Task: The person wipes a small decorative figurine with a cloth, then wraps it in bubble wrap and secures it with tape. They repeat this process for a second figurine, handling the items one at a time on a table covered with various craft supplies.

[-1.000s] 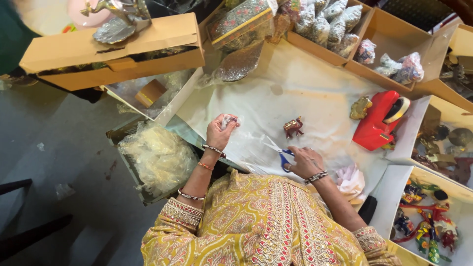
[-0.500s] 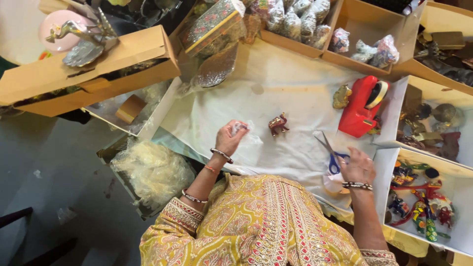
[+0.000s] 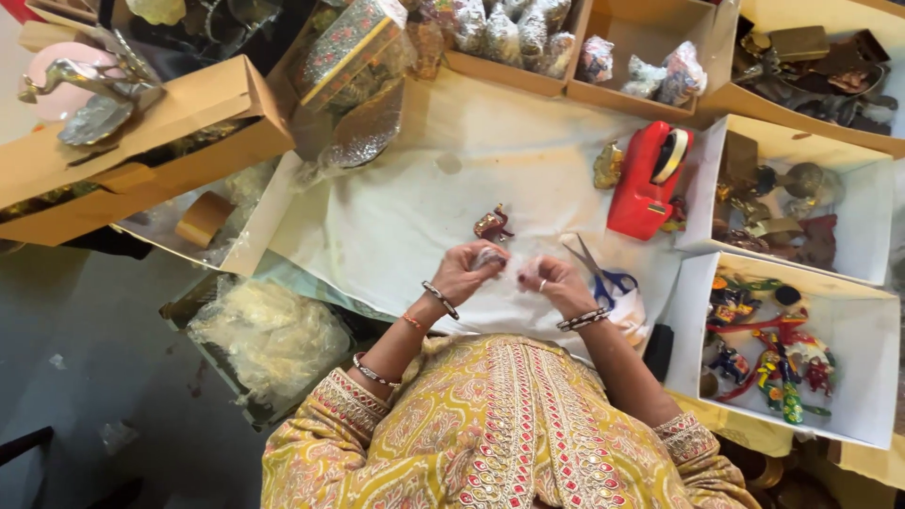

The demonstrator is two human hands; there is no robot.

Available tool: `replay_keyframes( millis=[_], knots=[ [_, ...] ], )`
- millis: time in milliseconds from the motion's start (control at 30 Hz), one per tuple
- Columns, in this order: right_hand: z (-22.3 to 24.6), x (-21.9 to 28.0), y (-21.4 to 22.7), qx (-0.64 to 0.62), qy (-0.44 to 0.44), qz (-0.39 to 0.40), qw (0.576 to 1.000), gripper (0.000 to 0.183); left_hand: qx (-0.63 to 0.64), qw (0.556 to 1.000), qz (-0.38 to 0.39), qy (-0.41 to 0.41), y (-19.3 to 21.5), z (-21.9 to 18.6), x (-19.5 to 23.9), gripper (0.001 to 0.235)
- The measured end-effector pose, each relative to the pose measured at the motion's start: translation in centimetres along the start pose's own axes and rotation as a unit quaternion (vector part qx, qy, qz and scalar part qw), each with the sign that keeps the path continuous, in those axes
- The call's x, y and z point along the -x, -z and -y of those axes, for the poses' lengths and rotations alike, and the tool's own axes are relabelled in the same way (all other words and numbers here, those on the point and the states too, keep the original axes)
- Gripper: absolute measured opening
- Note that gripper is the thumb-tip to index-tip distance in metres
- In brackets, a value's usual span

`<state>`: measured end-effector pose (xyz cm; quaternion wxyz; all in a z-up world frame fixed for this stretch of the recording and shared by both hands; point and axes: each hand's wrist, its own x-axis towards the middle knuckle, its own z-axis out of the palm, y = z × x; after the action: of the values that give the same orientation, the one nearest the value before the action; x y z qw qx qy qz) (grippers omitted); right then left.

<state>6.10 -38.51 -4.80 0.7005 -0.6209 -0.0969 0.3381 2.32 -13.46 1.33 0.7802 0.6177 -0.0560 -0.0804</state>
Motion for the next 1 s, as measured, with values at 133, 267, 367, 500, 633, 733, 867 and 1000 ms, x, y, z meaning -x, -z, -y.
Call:
replay_keyframes(
  millis=[133, 267, 367, 500, 633, 733, 867, 1000],
  knots=[
    [1.7, 2.6, 2.6, -0.026, 0.038, -0.064, 0.997, 0.01, 0.014, 0.994, -0.08, 0.067, 0.0, 0.7, 0.6, 0.015],
    [1.9, 4.7, 4.1, -0.069, 0.006, -0.141, 0.988, 0.012, -0.03, 0.986, -0.141, 0.082, -0.4, 1.9, 1.0, 0.016],
    [2.1, 5.9, 4.6, -0.095, 0.016, -0.155, 0.983, 0.013, 0.014, 0.986, -0.157, 0.06, -0.7, 2.7, 1.0, 0.016],
    [2.1, 7.0, 5.1, -0.123, 0.041, -0.162, 0.978, 0.012, 0.035, 0.981, -0.181, 0.054, -1.8, 2.4, 1.4, 0.016],
    [1.8, 7.7, 5.3, -0.143, 0.035, -0.177, 0.973, 0.012, 0.058, 0.98, -0.181, 0.055, -3.2, 3.2, 1.8, 0.016],
    [1.4, 7.8, 5.1, -0.133, 0.005, -0.208, 0.969, 0.016, 0.082, 0.977, -0.185, 0.069, -4.3, 3.1, 2.0, 0.018],
    [-1.1, 6.8, 5.6, -0.147, 0.01, -0.238, 0.96, 0.015, 0.119, 0.971, -0.165, 0.126, -5.1, 2.4, 1.7, 0.027],
    [-2.7, 5.8, 5.5, -0.163, 0.017, -0.264, 0.95, 0.015, 0.051, 0.993, -0.019, 0.103, -5.0, 1.1, 2.5, 0.073]
  ],
)
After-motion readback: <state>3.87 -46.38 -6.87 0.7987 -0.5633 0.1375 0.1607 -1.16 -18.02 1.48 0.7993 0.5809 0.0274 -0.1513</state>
